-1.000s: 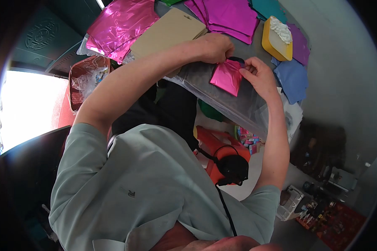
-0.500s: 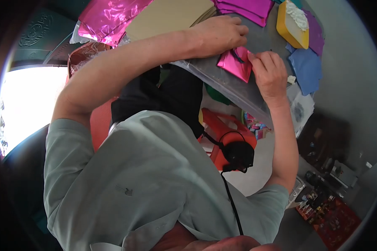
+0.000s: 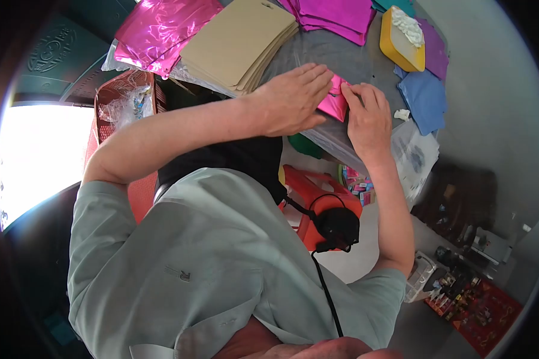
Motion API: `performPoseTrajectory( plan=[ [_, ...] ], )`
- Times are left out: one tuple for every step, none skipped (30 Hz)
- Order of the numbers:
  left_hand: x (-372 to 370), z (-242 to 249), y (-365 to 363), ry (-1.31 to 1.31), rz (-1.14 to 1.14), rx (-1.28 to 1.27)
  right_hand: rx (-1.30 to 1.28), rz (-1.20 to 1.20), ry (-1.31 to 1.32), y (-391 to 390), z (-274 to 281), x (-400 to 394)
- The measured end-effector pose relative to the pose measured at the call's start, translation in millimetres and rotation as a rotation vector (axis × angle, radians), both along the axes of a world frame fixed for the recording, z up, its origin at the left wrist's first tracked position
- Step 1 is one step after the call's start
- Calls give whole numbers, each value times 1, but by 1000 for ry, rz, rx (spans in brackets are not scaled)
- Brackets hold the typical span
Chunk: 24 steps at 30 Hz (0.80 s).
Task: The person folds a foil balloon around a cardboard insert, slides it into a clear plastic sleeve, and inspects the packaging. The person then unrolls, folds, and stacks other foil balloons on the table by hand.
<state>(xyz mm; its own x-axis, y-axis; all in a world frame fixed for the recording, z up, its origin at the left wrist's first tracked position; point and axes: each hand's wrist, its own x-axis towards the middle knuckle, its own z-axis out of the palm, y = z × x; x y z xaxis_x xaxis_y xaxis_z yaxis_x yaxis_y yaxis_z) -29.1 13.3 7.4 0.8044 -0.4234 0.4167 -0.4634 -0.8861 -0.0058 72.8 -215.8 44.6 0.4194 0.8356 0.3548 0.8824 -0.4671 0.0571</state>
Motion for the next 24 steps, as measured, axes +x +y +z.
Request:
performPoseTrajectory(
  plan=[
    [-4, -3, -1, 45, 23, -1, 4, -12, 34, 0, 1, 0],
    [-5, -3, -1, 37, 33, 3, 8, -2, 26, 1, 3, 0],
    [-5, -3, -1, 36, 28, -8, 21, 6, 45, 2, 5, 0],
    [-4, -4, -2, 36, 23, -21, 32, 15, 65, 3, 6, -1],
    [-4, -4, -1, 36, 18, -34, 42, 24, 87, 4, 7, -1],
    [-3, -5, 0, 32, 29, -32, 44, 35, 83, 7, 6, -4],
    [-3, -4, 0, 32, 24, 0, 42, 28, 149, 12, 5, -12],
    [-3, -3, 1, 32, 15, 33, 39, 18, 215, 17, 3, -20],
    [-3, -1, 1, 32, 5, 67, 38, 6, 280, 20, 1, -25],
    [-4, 1, 2, 28, 6, 69, 40, 7, 276, 19, -1, -27],
    [-5, 2, 3, 36, 1, 13, 16, 4, 294, 17, -3, -29],
    [-7, 5, 4, 46, -4, -44, -10, 0, 312, 15, -5, -30],
    [-9, 6, 4, 58, -10, -102, -35, -6, 333, 13, -6, -31],
    [-16, 9, 4, 59, -15, -97, -30, -10, 334, 13, -6, -32],
    [-29, 11, 4, 76, 1, -159, -31, -12, 323, 13, -7, -35],
    [-42, 13, 3, 98, 16, -222, -35, -17, 317, 11, -9, -39],
    [-49, 15, 2, 119, 36, -287, -40, -17, 309, 10, -10, -43],
    [-50, 17, 2, 128, 34, -289, -42, -20, 318, 9, -11, -47],
    [-51, 19, 3, 121, 51, -326, -44, -26, 315, 8, -11, -50],
    [-52, 21, 5, 111, 75, -363, -46, -24, 309, 9, -11, -52],
    [-55, 21, 7, 97, 104, -399, -47, -17, 302, 11, -10, -54],
    [-53, 19, 9, 95, 119, -401, -51, -2, 303, 13, -10, -55],
    [-45, 15, 11, 94, 127, -399, -51, 3, 304, 14, -11, -57],
    [-36, 13, 11, 94, 130, -398, -52, 4, 305, 13, -12, -60]
  ],
)
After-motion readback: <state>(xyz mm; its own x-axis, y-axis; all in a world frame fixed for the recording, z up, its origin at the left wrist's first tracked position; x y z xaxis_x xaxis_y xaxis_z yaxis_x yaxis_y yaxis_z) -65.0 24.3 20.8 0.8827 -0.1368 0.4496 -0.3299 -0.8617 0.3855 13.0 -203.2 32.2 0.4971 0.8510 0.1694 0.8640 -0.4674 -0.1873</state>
